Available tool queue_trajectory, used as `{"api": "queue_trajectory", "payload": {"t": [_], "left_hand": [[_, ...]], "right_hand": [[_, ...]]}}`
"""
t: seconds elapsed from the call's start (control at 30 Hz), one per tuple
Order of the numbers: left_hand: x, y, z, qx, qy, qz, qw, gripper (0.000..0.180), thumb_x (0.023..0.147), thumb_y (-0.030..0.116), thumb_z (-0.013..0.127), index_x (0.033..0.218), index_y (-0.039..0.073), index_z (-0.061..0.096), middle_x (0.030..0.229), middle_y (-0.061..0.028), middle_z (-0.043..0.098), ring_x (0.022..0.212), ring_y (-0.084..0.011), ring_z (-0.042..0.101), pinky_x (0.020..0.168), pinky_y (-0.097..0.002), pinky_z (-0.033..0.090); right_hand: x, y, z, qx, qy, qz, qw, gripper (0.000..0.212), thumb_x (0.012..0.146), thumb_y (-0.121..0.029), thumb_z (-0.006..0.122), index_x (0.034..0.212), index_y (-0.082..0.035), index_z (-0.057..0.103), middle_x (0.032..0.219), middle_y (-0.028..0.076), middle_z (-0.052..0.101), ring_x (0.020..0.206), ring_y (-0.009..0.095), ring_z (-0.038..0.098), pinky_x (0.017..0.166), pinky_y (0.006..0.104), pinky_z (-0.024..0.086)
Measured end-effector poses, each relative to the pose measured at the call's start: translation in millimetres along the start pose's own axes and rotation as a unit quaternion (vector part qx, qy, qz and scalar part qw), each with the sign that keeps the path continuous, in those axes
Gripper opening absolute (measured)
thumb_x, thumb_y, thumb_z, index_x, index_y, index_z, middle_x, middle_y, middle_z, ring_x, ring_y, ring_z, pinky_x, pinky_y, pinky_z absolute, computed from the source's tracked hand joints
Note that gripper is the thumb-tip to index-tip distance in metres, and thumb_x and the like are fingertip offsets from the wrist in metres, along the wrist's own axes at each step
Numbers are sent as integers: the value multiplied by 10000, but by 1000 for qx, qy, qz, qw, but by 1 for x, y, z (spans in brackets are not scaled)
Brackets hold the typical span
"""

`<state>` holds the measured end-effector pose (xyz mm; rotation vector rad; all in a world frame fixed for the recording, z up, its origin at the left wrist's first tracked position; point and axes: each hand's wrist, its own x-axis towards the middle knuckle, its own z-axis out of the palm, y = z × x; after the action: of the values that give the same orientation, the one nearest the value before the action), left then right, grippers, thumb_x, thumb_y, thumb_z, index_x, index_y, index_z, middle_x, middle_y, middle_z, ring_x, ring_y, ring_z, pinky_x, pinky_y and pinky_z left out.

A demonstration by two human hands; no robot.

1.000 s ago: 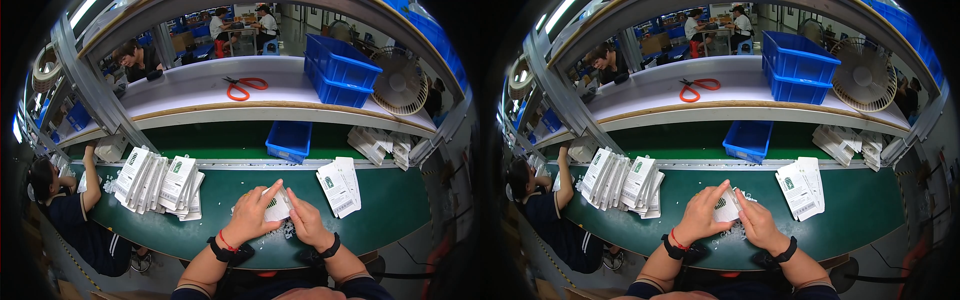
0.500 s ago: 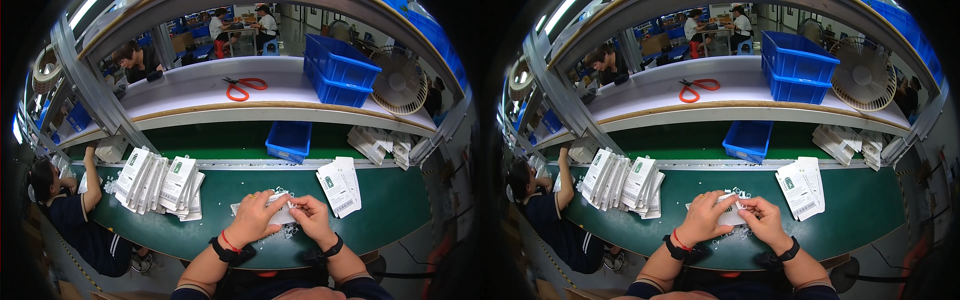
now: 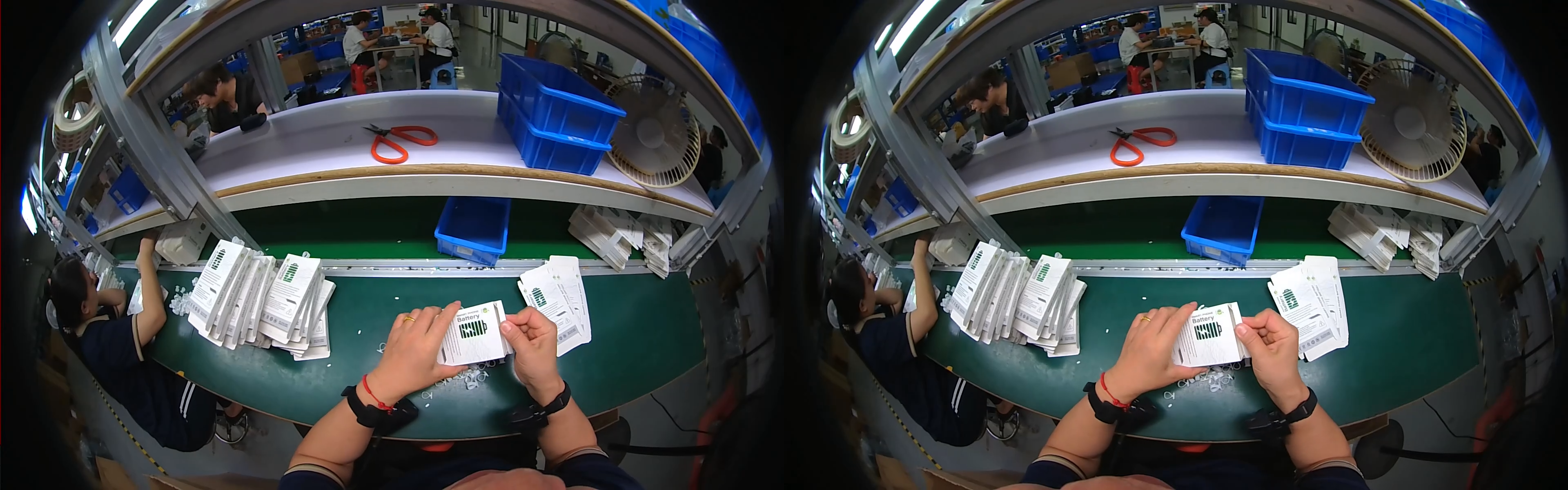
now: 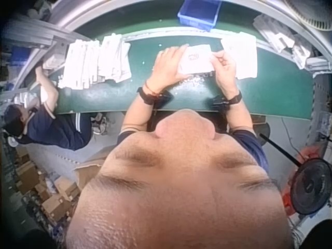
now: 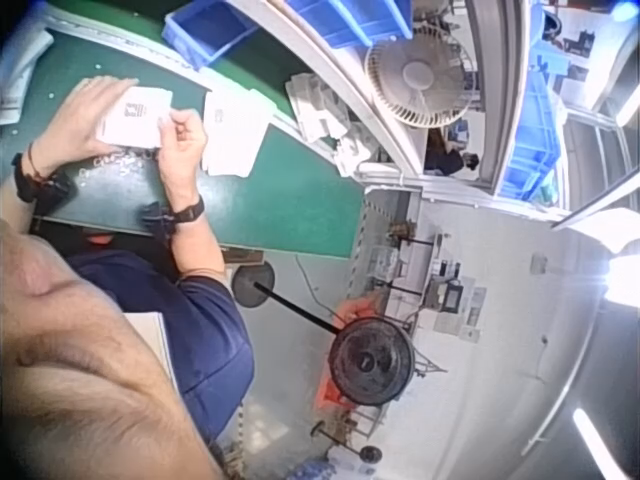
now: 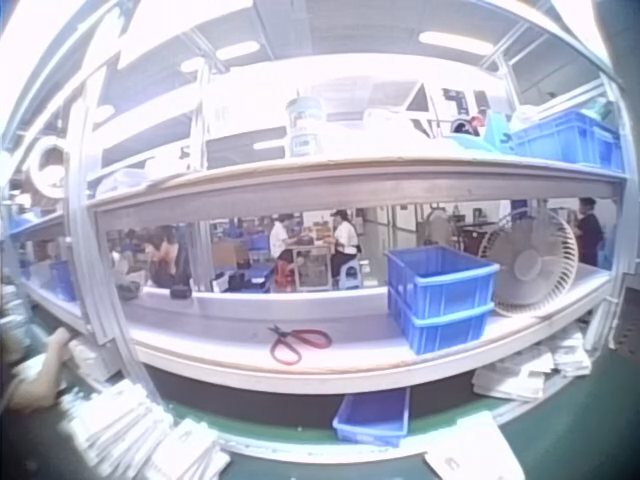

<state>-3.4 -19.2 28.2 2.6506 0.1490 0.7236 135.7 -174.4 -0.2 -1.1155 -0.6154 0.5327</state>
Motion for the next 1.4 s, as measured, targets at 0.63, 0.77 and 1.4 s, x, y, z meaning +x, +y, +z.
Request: {"api": "queue_trajectory", "payload": {"t": [0.63,0.77,1.4], "left_hand": [[0,2,15,39,102,-33,993,964,415,257,843,1301,66,514,983,-91,569,831,-244,550,719,-364,400],[-1,-1,20,57,118,-42,990,948,432,285,830,1298,62,513,978,-90,568,828,-244,552,714,-365,403],[-30,-78,-77,322,272,-318,849,554,678,295,795,1148,52,632,1213,-192,567,1086,-331,556,998,-558,302]], "right_hand": [[-7,5,12,-61,-85,-87,991,434,855,4,640,1268,41,512,1106,108,590,999,136,580,863,268,498],[-2,13,13,-121,-78,-122,982,471,826,-1,676,1269,30,516,1087,103,600,1014,134,579,844,265,499],[40,-11,-78,-507,189,-107,834,434,863,-185,628,1267,-42,557,1179,185,579,1015,279,559,830,354,469]]}}
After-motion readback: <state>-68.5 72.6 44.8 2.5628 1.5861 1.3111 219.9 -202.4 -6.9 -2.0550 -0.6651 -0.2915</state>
